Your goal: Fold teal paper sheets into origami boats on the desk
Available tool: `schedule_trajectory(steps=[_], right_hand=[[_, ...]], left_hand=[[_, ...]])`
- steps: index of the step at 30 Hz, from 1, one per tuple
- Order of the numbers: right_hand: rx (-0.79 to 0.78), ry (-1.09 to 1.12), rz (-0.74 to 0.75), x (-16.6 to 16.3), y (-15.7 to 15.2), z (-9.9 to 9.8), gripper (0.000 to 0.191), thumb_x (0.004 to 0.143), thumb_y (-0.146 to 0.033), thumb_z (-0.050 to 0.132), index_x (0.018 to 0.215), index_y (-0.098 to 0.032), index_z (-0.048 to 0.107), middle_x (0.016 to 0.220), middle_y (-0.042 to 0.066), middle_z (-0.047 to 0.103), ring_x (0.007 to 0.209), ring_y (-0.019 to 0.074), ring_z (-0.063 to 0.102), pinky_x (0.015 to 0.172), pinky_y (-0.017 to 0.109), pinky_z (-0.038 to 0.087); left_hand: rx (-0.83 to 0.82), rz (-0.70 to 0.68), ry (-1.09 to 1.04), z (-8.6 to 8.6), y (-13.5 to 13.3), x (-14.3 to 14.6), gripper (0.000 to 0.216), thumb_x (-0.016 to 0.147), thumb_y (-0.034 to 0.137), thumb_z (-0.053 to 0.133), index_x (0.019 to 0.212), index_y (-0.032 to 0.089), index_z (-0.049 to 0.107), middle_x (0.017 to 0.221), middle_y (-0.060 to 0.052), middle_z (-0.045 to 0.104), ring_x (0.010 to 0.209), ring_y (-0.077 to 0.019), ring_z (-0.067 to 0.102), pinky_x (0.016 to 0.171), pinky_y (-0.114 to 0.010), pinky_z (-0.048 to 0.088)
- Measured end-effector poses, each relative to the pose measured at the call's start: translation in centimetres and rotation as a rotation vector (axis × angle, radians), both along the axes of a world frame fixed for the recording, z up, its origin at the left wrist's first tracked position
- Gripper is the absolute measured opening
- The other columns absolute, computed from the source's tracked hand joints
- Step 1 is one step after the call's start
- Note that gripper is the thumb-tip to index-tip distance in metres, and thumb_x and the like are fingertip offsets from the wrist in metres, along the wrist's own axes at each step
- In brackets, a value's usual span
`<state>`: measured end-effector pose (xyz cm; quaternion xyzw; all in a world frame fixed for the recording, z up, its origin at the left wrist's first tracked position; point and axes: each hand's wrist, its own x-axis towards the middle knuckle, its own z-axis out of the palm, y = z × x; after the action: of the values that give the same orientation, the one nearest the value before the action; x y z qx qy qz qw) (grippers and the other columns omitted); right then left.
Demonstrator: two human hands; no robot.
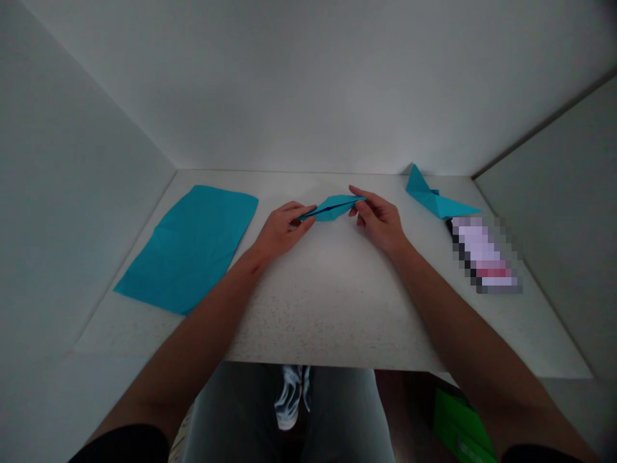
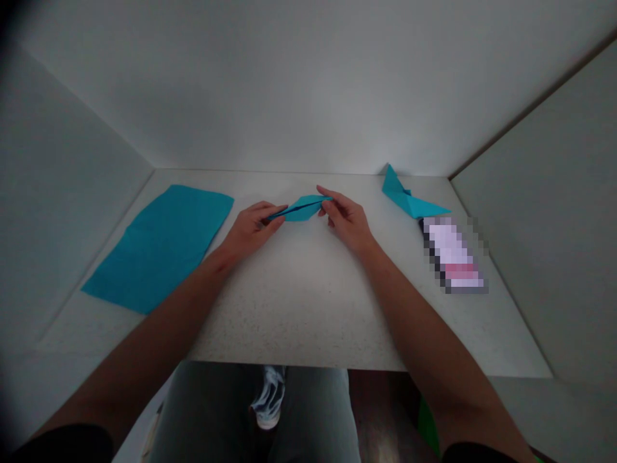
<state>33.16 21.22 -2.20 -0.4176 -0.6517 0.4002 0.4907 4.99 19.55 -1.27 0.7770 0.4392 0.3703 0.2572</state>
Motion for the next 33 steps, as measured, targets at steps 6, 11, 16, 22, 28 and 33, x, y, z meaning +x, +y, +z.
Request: schedule_trajectory(steps=[6,11,16,22,28,33], right_hand=[[0.185,-0.114,0.017,-0.4,-0.5,0.5,0.046,0.105,-0.059,0.067,0.142,-0.033,0.075,0.097,0.002,0.071,0.06,0.0094,0.06,0.057,0.025,0.054],[0.443,-0.253,0.069,-0.3,-0.9,0.9,0.04,0.109,-0.039,0.063,0.148,-0.04,0.07,0.111,0.006,0.067,0.077,0.0139,0.065,0.066,0.027,0.059],[0.628,-0.496,0.178,-0.5,-1.4,1.3,0.051,0.109,-0.025,0.058,0.156,-0.043,0.062,0.125,0.008,0.064,0.077,0.0134,0.062,0.071,0.03,0.061],[0.721,-0.628,0.238,-1.0,-1.6,1.5,0.054,0.11,-0.022,0.055,0.16,-0.041,0.056,0.132,0.009,0.067,0.105,0.021,0.069,0.091,0.036,0.064],[0.596,-0.54,0.133,-0.7,-1.5,1.0,0.063,0.102,-0.047,0.072,0.161,-0.037,0.055,0.14,0.014,0.056,0.096,0.0235,0.064,0.089,0.044,0.065],[0.331,-0.353,0.059,-0.6,-0.7,-0.2,0.065,0.105,-0.058,0.063,0.164,-0.033,0.051,0.14,0.012,0.055,0.084,0.0167,0.06,0.074,0.034,0.061]], left_hand=[[0.014,-0.01,0.073,-0.1,-0.1,0.1,0.044,0.104,0.048,0.065,0.137,0.021,0.078,0.11,-0.009,0.079,0.077,-0.0134,0.068,0.07,-0.025,0.056],[0.003,0.037,0.118,-0.5,0.0,0.0,0.058,0.099,0.036,0.068,0.154,0.023,0.063,0.118,-0.008,0.082,0.072,-0.0121,0.07,0.073,-0.026,0.058],[-0.03,-0.001,0.074,-0.9,-0.2,0.3,0.071,0.096,0.031,0.068,0.165,0.021,0.05,0.107,-0.006,0.082,0.079,-0.0147,0.075,0.076,-0.026,0.058],[-0.146,-0.113,-0.252,-1.5,-0.3,1.2,0.07,0.096,0.027,0.069,0.163,0.025,0.05,0.116,-0.007,0.081,0.09,-0.0166,0.08,0.081,-0.028,0.062],[-0.194,-0.112,-0.412,-1.3,0.0,1.3,0.039,0.095,0.028,0.073,0.134,0.023,0.072,0.112,-0.007,0.081,0.092,-0.0185,0.08,0.083,-0.03,0.064],[-0.158,-0.158,-0.396,-0.5,-0.3,0.9,0.037,0.089,0.03,0.082,0.125,0.022,0.075,0.116,-0.008,0.078,0.097,-0.0185,0.079,0.087,-0.03,0.063]])
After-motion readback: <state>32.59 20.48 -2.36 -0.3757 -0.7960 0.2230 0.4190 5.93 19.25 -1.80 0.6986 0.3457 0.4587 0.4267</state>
